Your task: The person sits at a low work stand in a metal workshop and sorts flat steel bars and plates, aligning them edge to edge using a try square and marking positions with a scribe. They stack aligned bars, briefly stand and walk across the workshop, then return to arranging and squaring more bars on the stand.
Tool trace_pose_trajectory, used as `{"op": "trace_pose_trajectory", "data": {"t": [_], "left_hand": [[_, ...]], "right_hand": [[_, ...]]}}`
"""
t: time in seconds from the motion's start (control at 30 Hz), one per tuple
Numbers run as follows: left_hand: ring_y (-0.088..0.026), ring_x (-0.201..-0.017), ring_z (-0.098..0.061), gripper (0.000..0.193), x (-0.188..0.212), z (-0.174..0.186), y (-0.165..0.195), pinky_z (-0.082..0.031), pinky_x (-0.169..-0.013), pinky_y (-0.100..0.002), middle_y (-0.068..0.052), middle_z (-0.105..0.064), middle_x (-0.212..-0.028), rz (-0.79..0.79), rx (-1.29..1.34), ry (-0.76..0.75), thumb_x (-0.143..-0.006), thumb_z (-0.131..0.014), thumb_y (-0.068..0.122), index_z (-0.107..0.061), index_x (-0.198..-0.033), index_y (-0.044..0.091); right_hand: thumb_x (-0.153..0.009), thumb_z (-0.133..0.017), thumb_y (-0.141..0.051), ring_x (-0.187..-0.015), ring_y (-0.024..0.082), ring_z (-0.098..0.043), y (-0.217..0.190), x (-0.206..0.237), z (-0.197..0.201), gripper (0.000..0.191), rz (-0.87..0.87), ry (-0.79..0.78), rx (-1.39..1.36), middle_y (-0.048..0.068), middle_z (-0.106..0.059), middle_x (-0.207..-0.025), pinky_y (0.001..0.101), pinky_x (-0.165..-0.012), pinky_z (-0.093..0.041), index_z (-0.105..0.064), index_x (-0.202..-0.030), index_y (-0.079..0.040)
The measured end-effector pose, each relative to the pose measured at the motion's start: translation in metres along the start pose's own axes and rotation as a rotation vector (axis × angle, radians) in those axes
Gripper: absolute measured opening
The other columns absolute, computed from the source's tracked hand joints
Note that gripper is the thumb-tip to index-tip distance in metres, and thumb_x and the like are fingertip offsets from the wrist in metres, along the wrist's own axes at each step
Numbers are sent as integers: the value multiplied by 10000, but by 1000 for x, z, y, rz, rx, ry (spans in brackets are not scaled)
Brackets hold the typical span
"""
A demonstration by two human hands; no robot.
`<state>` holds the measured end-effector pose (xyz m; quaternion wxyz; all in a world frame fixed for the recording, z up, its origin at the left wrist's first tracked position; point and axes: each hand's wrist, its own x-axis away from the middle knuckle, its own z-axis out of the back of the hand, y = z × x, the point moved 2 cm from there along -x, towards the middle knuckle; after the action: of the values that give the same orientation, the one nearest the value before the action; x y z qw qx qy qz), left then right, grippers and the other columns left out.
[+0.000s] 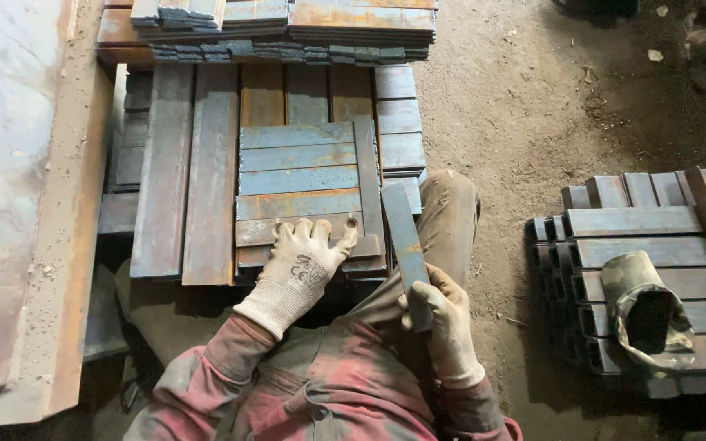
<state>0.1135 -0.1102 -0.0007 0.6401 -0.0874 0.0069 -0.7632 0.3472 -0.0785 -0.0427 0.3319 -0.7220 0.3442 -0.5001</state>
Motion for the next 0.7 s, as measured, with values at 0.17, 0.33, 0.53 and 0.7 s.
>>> {"op": "trace_pose_trajectory", "data": {"t": [0.17, 0.33, 0.53, 0.7], "left_hand": [[-297, -940, -593, 826, 0, 4, 0, -465, -796, -496, -115, -581, -1079, 9, -15, 20, -757, -724, 155, -402, -1515, 226], [-299, -943, -602, 776, -1, 2, 2, -469, -809, -516, -107, -594, -1039, 16, -19, 53, -778, -718, 176, -427, -1493, 255], [-304, -941, -605, 701, -1, 1, 4, -471, -817, -522, -111, -606, -1028, 24, 13, 156, -833, -712, 202, -461, -1486, 253], [-311, -999, -589, 868, 0, 7, 2, -469, -832, -520, -123, -590, -1078, 3, 15, 34, -737, -776, 187, -415, -1524, 245]], "right_hand": [[-896, -628, -172, -512, 127, -600, 0, 1, -2, 459, 10, -5, -16, 96, -673, -730, 254, -461, -498, -629, -1296, 53], [-886, -625, -182, -469, 141, -582, -1, 1, -3, 449, 20, 5, 2, 97, -673, -708, 255, -437, -482, -634, -1277, 39], [-903, -622, -159, -485, 131, -583, 0, 0, -6, 436, 39, -7, -8, 89, -665, -710, 248, -445, -486, -640, -1279, 60], [-911, -624, -128, -569, 125, -622, 1, 2, -8, 428, 42, -9, -32, 81, -672, -754, 251, -464, -513, -630, -1298, 56]]}}
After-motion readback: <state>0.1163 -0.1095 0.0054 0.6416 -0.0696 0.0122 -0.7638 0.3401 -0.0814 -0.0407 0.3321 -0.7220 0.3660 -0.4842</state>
